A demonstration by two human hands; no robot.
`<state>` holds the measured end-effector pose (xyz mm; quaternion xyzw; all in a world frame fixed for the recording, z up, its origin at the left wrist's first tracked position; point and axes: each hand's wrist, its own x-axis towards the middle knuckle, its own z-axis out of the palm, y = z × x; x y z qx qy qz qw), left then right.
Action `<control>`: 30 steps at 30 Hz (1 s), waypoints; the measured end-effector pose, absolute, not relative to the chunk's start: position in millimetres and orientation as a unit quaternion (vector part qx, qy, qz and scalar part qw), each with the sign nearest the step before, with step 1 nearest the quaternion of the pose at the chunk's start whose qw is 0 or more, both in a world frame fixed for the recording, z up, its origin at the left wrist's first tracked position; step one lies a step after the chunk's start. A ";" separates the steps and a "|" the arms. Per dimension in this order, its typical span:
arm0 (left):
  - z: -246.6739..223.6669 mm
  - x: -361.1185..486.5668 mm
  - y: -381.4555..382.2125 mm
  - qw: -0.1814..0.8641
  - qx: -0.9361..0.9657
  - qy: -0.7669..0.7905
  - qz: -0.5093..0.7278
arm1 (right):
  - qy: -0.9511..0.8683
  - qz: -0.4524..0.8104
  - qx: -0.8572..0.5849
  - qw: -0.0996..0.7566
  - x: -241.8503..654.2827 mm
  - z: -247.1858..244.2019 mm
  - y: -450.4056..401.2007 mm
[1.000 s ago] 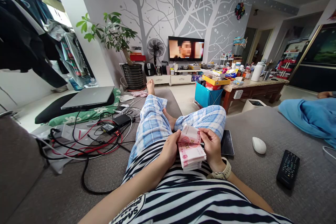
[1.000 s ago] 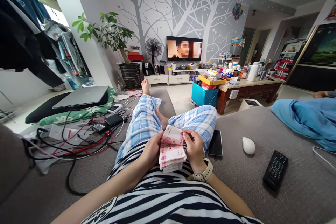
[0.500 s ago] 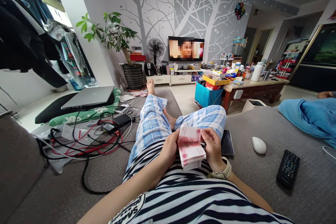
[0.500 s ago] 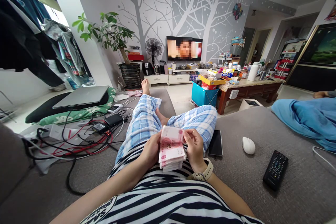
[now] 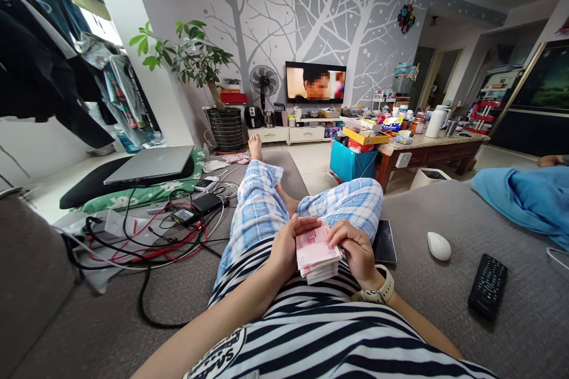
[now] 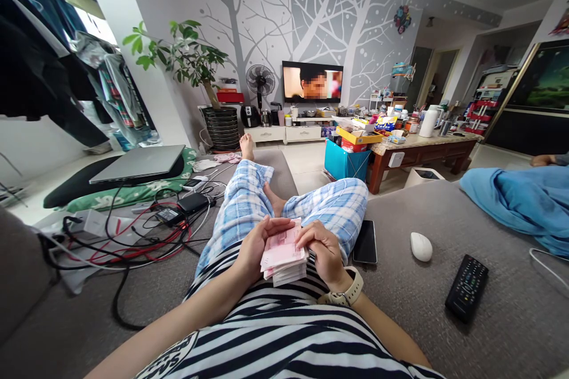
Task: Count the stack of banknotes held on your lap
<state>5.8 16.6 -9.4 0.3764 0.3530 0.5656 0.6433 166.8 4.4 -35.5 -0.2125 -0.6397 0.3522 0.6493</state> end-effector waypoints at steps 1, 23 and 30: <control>-9.1 5.9 16.5 0.642 0.375 0.357 0.566 | -0.644 0.348 -0.212 0.648 167.0 -35.4 4.3; -21.9 -2.9 32.5 0.705 0.361 0.344 0.504 | -0.728 0.238 -0.269 0.584 165.6 -34.4 8.9; -20.2 16.0 23.5 0.667 0.413 0.325 0.527 | -0.774 0.215 -0.255 0.538 161.6 -27.7 2.6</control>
